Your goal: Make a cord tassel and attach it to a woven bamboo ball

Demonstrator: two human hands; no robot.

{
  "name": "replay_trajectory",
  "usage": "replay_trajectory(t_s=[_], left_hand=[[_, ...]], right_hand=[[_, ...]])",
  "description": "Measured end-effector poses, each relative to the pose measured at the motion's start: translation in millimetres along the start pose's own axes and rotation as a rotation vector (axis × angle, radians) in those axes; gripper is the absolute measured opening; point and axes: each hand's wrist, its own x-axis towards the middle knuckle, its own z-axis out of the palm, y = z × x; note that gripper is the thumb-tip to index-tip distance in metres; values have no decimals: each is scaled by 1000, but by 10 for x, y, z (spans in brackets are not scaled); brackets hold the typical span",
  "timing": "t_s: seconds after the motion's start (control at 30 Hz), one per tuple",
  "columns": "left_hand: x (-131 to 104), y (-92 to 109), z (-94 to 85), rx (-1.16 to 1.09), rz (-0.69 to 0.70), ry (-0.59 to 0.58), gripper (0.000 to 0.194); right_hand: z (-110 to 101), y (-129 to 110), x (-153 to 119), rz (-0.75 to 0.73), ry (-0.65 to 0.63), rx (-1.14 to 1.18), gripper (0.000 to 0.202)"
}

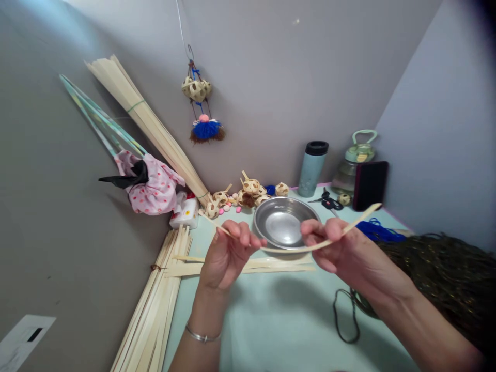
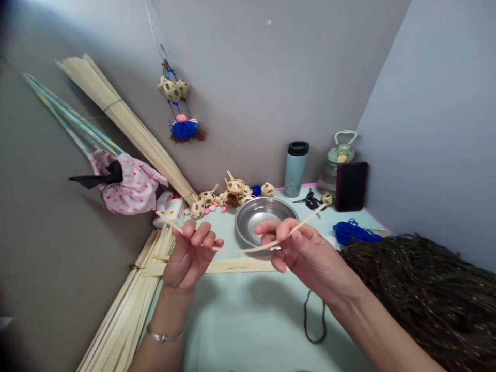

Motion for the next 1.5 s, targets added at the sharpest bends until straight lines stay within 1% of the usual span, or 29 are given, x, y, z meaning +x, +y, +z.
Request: replay_trajectory(t_s=[0.07, 0.13, 0.17, 0.23, 0.33, 0.43, 0.5, 0.6, 0.67, 0.73, 0.87, 1.0, 1.07, 1.17, 1.33, 1.43, 1.5], left_hand=[[-1, -27, 23, 36, -33, -124, 54], [5, -52, 32, 29, -64, -264, 53], [12, -60, 31, 9, -78, -320, 50], [28, -65, 17, -23, -115, -383, 44], [45, -40, -26, 45, -185, -381, 39], [42, 6, -41, 220, -339, -385, 35], [36, 34, -8, 332, -460, -400, 32], [33, 57, 86, 434, -560, -416, 29], [31, 63, 134, 478, -597, -444, 29], [29, 70, 144, 522, -622, -481, 27], [35, 83, 75, 612, -672, -527, 25], [55, 72, 2, 668, -726, -632, 23], [62, 56, -20, 702, -730, -671, 21], [67, 23, -46, 738, -721, -713, 19], [73, -52, -58, 780, -690, -782, 17], [70, -102, -33, 847, -667, -803, 16], [64, -131, -15, 844, -682, -793, 17]], right_hand=[[-20, 15, -20, 53, -169, 40, 29], [-59, 27, -30, 92, -331, -7, 32], [-79, 27, -29, 98, -386, -67, 33], [-110, 14, -16, 122, -444, -209, 36], [-118, -27, 13, 235, -491, -381, 36], [-99, -50, 27, 349, -536, -594, 37], [-85, -44, 24, 393, -576, -738, 37], [-67, -26, 12, 412, -630, -881, 38], [-57, -22, 6, 406, -637, -921, 39], [-53, -25, 5, 422, -624, -922, 36], [-66, -35, 13, 434, -559, -946, 31], [-85, -24, 28, 434, -513, -927, 25], [-95, -15, 36, 431, -500, -901, 24], [-116, -3, 43, 439, -515, -900, 26], [-132, 27, 43, 433, -554, -999, 28], [-116, 50, 43, 418, -571, -1016, 28], [-105, 48, 40, 406, -547, -1003, 24]])
